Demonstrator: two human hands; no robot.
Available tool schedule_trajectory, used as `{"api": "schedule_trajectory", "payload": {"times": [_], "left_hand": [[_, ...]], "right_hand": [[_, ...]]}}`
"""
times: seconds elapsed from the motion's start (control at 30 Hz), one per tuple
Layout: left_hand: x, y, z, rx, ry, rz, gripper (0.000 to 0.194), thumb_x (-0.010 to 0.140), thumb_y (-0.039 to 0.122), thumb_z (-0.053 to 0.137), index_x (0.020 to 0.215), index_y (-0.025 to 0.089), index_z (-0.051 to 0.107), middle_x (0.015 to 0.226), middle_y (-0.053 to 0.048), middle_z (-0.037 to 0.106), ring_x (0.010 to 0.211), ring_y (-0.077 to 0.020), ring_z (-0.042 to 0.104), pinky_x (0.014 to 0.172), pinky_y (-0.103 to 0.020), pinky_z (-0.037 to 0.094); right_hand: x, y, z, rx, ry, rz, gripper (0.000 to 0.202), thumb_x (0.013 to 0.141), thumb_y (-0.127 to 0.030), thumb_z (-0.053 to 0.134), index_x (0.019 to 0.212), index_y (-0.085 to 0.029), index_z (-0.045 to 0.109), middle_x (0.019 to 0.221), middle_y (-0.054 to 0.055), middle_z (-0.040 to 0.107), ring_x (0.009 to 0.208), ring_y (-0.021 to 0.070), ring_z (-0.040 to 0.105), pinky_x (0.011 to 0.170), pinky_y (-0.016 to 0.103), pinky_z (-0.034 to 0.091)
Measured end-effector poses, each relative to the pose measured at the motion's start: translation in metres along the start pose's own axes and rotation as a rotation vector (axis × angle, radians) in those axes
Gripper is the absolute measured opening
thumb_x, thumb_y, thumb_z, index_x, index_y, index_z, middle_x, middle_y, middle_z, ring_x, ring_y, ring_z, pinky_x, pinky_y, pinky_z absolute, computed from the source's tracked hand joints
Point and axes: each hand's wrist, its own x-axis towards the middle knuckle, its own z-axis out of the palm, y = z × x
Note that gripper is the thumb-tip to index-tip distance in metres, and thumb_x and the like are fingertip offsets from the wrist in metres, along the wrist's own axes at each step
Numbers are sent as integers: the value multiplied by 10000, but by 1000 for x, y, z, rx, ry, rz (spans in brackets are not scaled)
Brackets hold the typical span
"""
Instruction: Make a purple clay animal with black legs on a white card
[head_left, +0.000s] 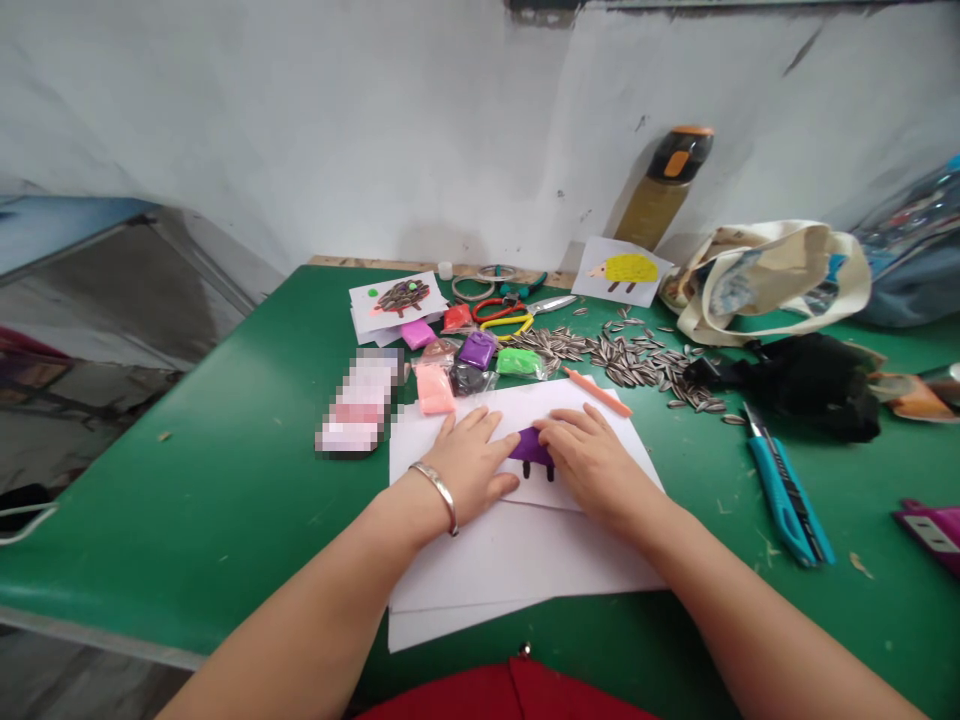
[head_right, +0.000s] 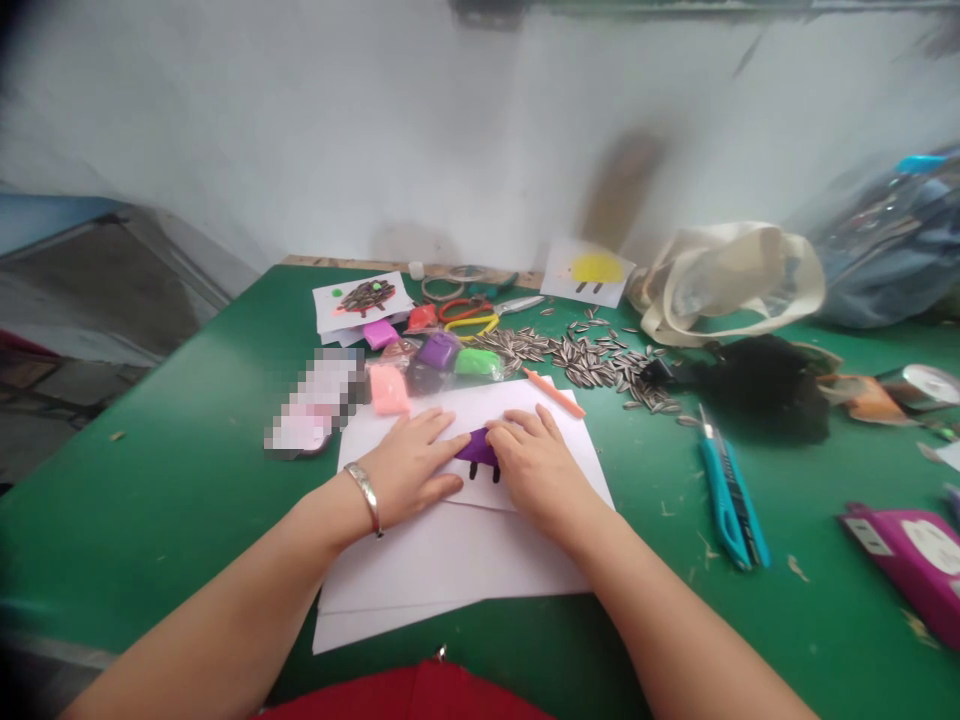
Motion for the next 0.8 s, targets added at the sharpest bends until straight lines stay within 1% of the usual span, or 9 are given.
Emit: {"api": "schedule_trajectory", "payload": {"times": [0.13, 0.3, 0.43, 0.53, 0.7, 0.8], "left_hand": [[0, 1, -1, -3, -10, 5, 482, 873, 398, 561, 1312, 204, 516, 1411, -167, 423, 1316, -344, 355, 1039, -570, 314], [0, 1, -1, -14, 2, 8, 483, 868, 394, 565, 1309, 202, 514, 1382, -161, 444, 1294, -343, 374, 1028, -560, 324], [0, 0, 1, -12, 23, 17, 460, 864, 394, 564, 1286, 212, 528, 1356, -144, 466, 1266, -333, 394, 1012, -539, 343], [0, -1, 2, -8, 35, 21, 445, 865, 397, 561, 1273, 221, 533, 1356, -137, 469, 1260, -328, 398, 1006, -537, 346], [0, -1, 3, -4, 32, 20, 481, 862, 399, 566, 1304, 219, 505, 1374, -140, 457, 1268, -328, 392, 1017, -540, 329], [0, -1, 4, -4, 27, 16, 470, 862, 400, 569, 1292, 216, 518, 1386, -145, 447, 1285, -336, 378, 1028, -550, 317]], "right_hand": [[1, 0, -1, 8, 3, -4, 228, 892, -81, 411, 990, -191, 585, 1155, 86, 668, 1173, 267, 508, 1034, 546, 326], [1, -1, 1, 4, 26, -34, 249, 863, -56, 418, 976, -196, 590, 1286, 69, 603, 1275, 289, 419, 1060, 570, 294], [2, -5, -2, 30, -13, -55, 285, 856, -51, 411, 1018, -204, 589, 1228, 70, 635, 1212, 266, 475, 1066, 588, 280], [3, -5, -4, 54, -23, -57, 284, 845, -40, 410, 996, -203, 585, 1214, 77, 640, 1171, 255, 502, 1055, 589, 296], [2, -5, -2, 47, 4, -59, 264, 864, -46, 401, 990, -189, 583, 1260, 78, 615, 1254, 288, 432, 1049, 583, 313], [1, -7, 1, 41, -13, -66, 264, 876, -62, 416, 1035, -189, 584, 1279, 64, 606, 1242, 288, 444, 1065, 591, 293]]}}
